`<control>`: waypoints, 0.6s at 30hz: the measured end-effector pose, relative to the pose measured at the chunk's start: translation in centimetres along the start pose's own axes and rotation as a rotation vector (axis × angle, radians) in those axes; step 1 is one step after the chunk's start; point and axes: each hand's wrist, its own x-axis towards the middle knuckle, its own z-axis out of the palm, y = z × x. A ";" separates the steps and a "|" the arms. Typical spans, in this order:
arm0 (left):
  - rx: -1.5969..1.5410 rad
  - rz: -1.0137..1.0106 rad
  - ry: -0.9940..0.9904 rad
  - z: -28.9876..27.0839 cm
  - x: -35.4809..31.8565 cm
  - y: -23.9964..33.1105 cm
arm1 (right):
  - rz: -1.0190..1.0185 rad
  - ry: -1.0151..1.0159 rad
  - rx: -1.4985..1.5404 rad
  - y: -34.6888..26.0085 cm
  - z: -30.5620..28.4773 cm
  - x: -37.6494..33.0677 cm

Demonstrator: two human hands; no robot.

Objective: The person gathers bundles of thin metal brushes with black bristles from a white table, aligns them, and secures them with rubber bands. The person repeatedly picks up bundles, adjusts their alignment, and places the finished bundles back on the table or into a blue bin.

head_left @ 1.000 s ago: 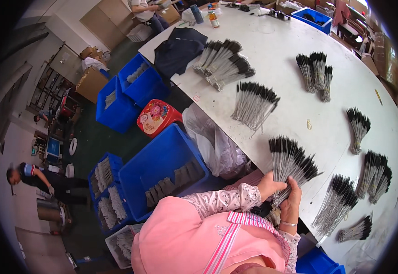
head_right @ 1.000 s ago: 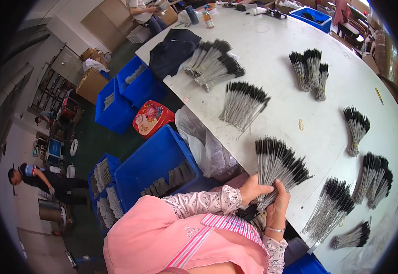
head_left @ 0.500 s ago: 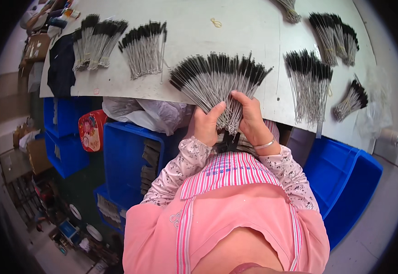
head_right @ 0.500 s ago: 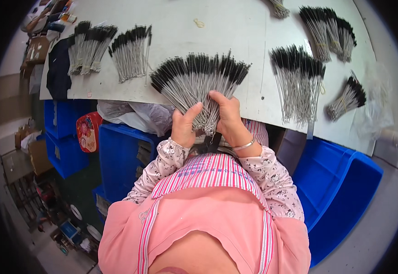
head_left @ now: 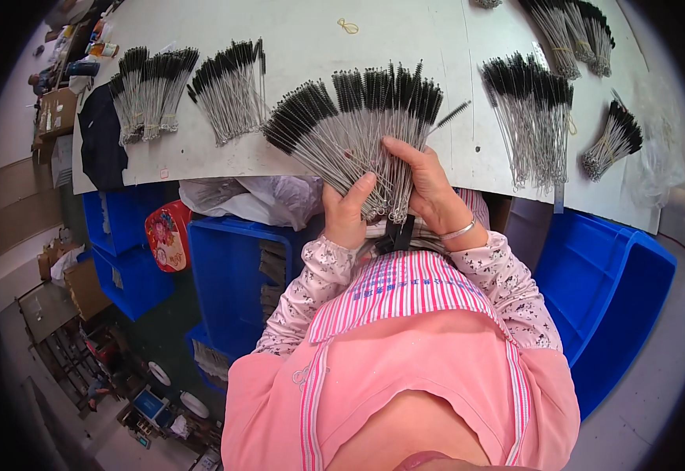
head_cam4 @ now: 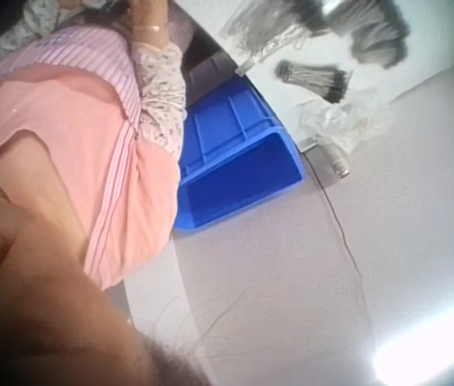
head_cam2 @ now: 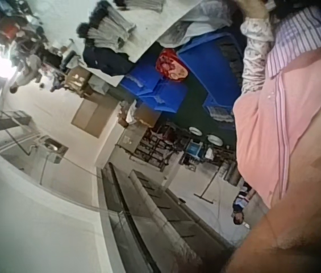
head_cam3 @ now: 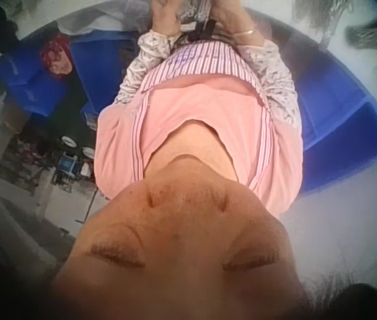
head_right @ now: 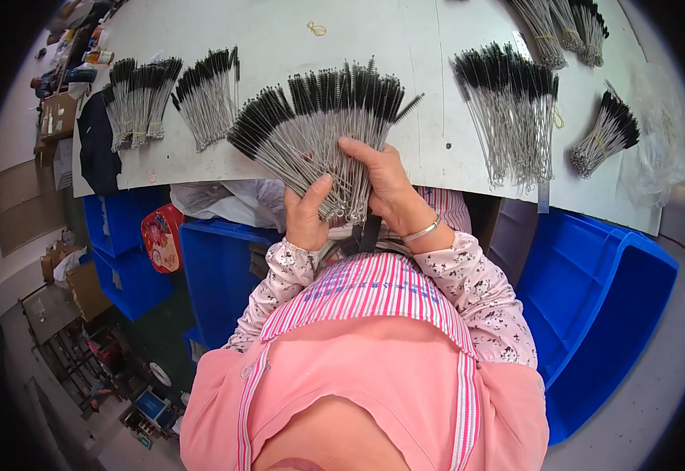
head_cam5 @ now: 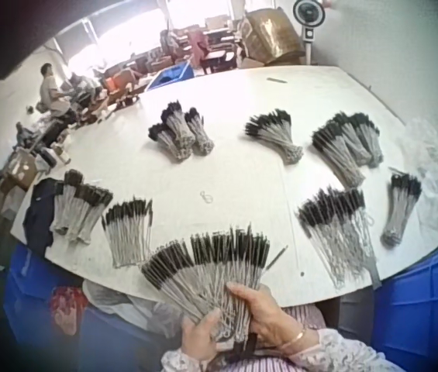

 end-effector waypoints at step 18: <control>-0.101 0.055 0.088 1.9 0.7 0.4 | -0.121 0.007 0.066 0.1 1.0 0.2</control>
